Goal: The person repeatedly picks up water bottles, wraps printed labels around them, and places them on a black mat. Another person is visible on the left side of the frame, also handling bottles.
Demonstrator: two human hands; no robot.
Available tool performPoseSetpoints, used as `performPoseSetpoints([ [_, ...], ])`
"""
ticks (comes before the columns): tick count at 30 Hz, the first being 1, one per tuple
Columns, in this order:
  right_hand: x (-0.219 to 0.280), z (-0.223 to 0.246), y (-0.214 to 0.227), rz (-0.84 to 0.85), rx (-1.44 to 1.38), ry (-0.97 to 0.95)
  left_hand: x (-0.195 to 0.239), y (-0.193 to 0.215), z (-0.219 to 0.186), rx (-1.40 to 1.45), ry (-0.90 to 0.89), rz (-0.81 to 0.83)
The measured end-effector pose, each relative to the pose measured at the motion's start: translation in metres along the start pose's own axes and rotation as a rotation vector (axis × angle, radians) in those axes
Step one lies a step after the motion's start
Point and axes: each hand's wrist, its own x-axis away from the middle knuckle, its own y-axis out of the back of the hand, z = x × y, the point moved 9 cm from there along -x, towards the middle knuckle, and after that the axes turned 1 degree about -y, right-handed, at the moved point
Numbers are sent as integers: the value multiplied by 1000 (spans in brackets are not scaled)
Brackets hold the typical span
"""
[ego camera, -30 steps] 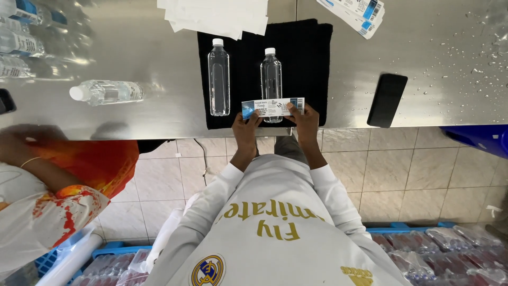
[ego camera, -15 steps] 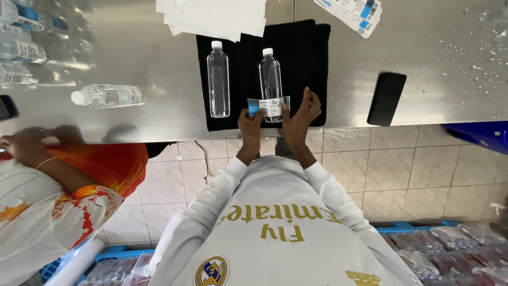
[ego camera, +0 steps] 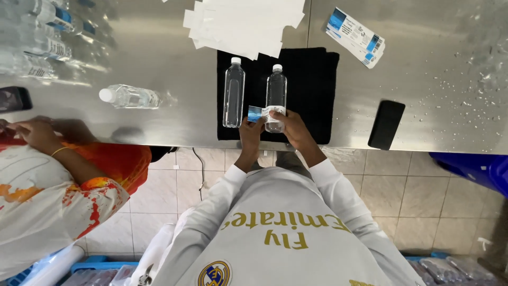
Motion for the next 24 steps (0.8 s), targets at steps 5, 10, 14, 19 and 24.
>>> performPoseSetpoints([
  [5,17,10,-30,185,-465,111,46,3,-66,63,-98,-9],
  [10,51,41,-60,240,-341,322,106,7,-139,-328,-594,109],
  [14,67,59,-100,544,-115,609,114,15,-156,-297,-493,315],
  [19,69,116,-155,756,-47,828,77,89,-179,-384,-351,97],
  [24,-51,154,-72,271,347,1026,43,138,-196,-300,-350,-117],
])
